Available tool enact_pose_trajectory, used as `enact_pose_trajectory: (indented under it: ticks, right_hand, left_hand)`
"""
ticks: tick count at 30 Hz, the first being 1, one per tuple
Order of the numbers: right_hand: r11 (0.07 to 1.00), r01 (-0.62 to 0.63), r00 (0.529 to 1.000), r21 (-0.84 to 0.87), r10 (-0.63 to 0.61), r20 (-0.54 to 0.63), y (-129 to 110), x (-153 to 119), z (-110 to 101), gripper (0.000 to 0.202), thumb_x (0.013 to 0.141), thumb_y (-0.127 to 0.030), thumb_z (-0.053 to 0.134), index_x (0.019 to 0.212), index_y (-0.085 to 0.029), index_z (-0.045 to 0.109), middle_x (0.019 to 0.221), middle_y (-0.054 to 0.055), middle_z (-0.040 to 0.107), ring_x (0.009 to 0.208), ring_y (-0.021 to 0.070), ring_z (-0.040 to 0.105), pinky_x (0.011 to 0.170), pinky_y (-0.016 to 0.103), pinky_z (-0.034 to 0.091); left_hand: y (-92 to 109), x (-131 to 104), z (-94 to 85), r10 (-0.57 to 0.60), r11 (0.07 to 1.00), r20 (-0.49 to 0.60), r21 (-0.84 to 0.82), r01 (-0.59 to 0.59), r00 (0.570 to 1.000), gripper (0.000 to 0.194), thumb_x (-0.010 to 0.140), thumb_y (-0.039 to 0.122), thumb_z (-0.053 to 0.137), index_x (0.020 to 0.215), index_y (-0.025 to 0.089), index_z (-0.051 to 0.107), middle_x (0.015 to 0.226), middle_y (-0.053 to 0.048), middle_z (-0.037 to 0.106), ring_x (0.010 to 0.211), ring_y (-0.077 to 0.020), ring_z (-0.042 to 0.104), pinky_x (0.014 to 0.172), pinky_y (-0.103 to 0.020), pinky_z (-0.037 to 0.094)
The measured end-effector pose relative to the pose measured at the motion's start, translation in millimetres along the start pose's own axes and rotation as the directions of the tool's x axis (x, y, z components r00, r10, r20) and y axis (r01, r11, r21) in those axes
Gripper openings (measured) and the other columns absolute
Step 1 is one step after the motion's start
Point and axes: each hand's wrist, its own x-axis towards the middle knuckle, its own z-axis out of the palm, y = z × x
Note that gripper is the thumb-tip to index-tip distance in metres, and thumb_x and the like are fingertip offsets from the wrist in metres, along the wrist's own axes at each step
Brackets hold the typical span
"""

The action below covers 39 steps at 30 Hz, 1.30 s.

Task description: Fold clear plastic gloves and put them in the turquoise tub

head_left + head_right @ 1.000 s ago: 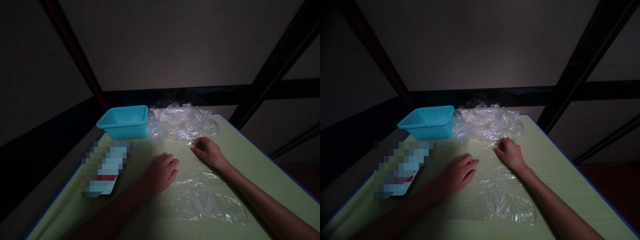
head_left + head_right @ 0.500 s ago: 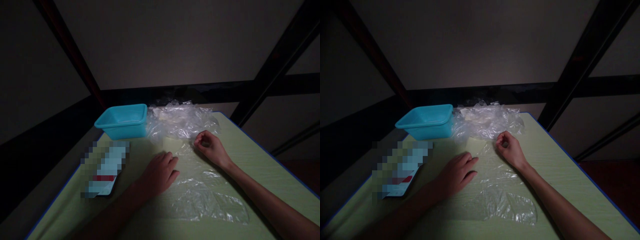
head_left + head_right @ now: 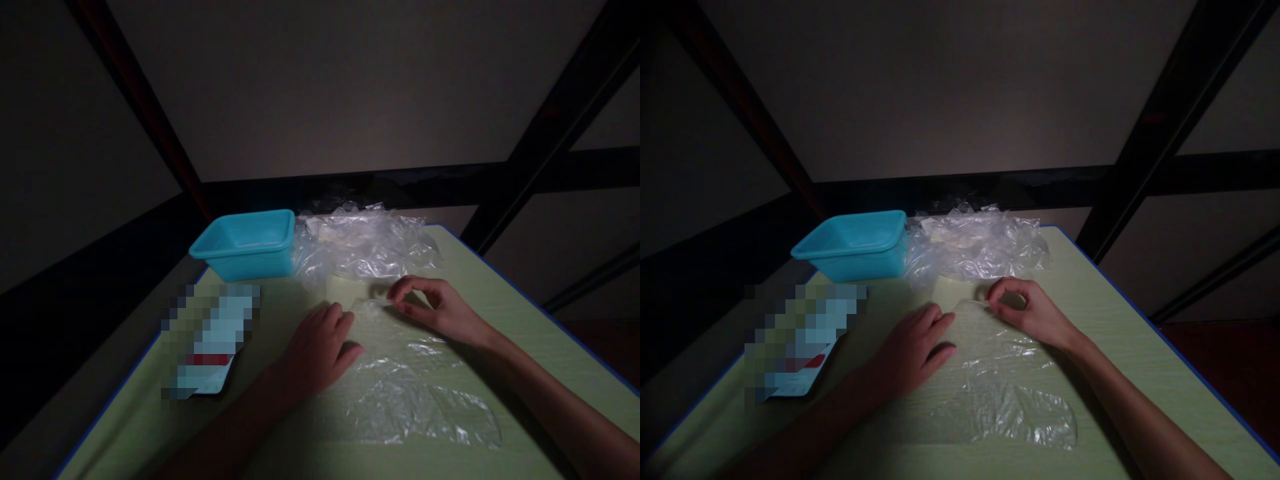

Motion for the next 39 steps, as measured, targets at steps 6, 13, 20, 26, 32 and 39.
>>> enact_pose_trajectory:
  ticks: [6, 13, 20, 26, 32, 39]
  right_hand:
    - [0.999, -0.027, 0.966, 0.038, 0.017, 0.259, -6, -8, -8, 0.007, 0.077, -0.023, 0.057, 0.071, -0.021, 0.059, 0.086, 0.002, 0.067, 0.081, 0.0166, 0.062, 0.074, 0.034, 0.049]
    - [0.999, -0.023, 0.924, 0.029, 0.011, 0.381, -6, -11, -12, 0.027, 0.07, -0.034, 0.07, 0.09, -0.018, 0.06, 0.094, 0.005, 0.066, 0.089, 0.0191, 0.061, 0.08, 0.035, 0.048]
    - [0.95, 0.185, 0.93, -0.251, -0.087, 0.358, 1, -13, 4, 0.035, 0.082, -0.041, 0.057, 0.108, -0.018, 0.054, 0.121, 0.013, 0.056, 0.121, 0.0274, 0.044, 0.101, 0.052, 0.031]
    - [0.92, 0.201, 0.908, -0.338, -0.046, 0.416, 7, -13, 3, 0.033, 0.085, -0.04, 0.054, 0.11, -0.018, 0.053, 0.127, 0.013, 0.054, 0.129, 0.0269, 0.036, 0.107, 0.056, 0.021]
    - [0.906, 0.213, 0.912, -0.367, -0.049, 0.408, 7, -13, -2, 0.026, 0.087, -0.041, 0.051, 0.1, -0.02, 0.057, 0.119, 0.01, 0.06, 0.126, 0.0248, 0.041, 0.107, 0.051, 0.023]
    - [0.877, 0.271, 0.909, -0.396, -0.099, 0.405, 5, -13, -4, 0.024, 0.089, -0.039, 0.047, 0.098, -0.02, 0.059, 0.114, 0.01, 0.062, 0.121, 0.0241, 0.047, 0.104, 0.049, 0.028]
  left_hand:
    - [-1, 0, 1.9, -0.002, 1.0, -0.001, 0.02, 0.002, 1.0, 0.032, 0.087, 0.032, 0.051, 0.113, 0.014, 0.048, 0.099, -0.008, 0.051, 0.09, -0.023, 0.051, 0.081, -0.037, 0.045]
    - [2, 3, 0.5, -0.042, 0.999, 0.012, 0.004, 0.042, 0.999, 0.027, 0.086, 0.031, 0.052, 0.107, 0.014, 0.05, 0.101, -0.009, 0.052, 0.092, -0.0243, 0.051, 0.082, -0.039, 0.045]
    - [1, 3, 4.2, -0.02, 0.999, 0.015, 0.042, 0.019, 1.0, 0.044, 0.087, 0.034, 0.05, 0.125, 0.014, 0.043, 0.101, -0.01, 0.05, 0.09, -0.0254, 0.051, 0.079, -0.041, 0.046]
    - [0, 5, 4.4, -0.018, 0.999, 0.028, 0.038, 0.017, 0.999, 0.045, 0.087, 0.035, 0.05, 0.124, 0.011, 0.045, 0.1, -0.011, 0.05, 0.09, -0.0252, 0.05, 0.08, -0.041, 0.046]
    - [-1, 3, 6.3, -0.014, 0.999, 0.021, 0.034, 0.013, 1.0, 0.044, 0.088, 0.036, 0.048, 0.124, 0.011, 0.045, 0.1, -0.011, 0.05, 0.091, -0.0247, 0.05, 0.081, -0.041, 0.046]
    - [-1, 4, 5.0, -0.023, 0.999, 0.033, 0.039, 0.021, 0.999, 0.045, 0.087, 0.035, 0.05, 0.124, 0.011, 0.045, 0.1, -0.01, 0.05, 0.09, -0.0244, 0.05, 0.082, -0.04, 0.046]
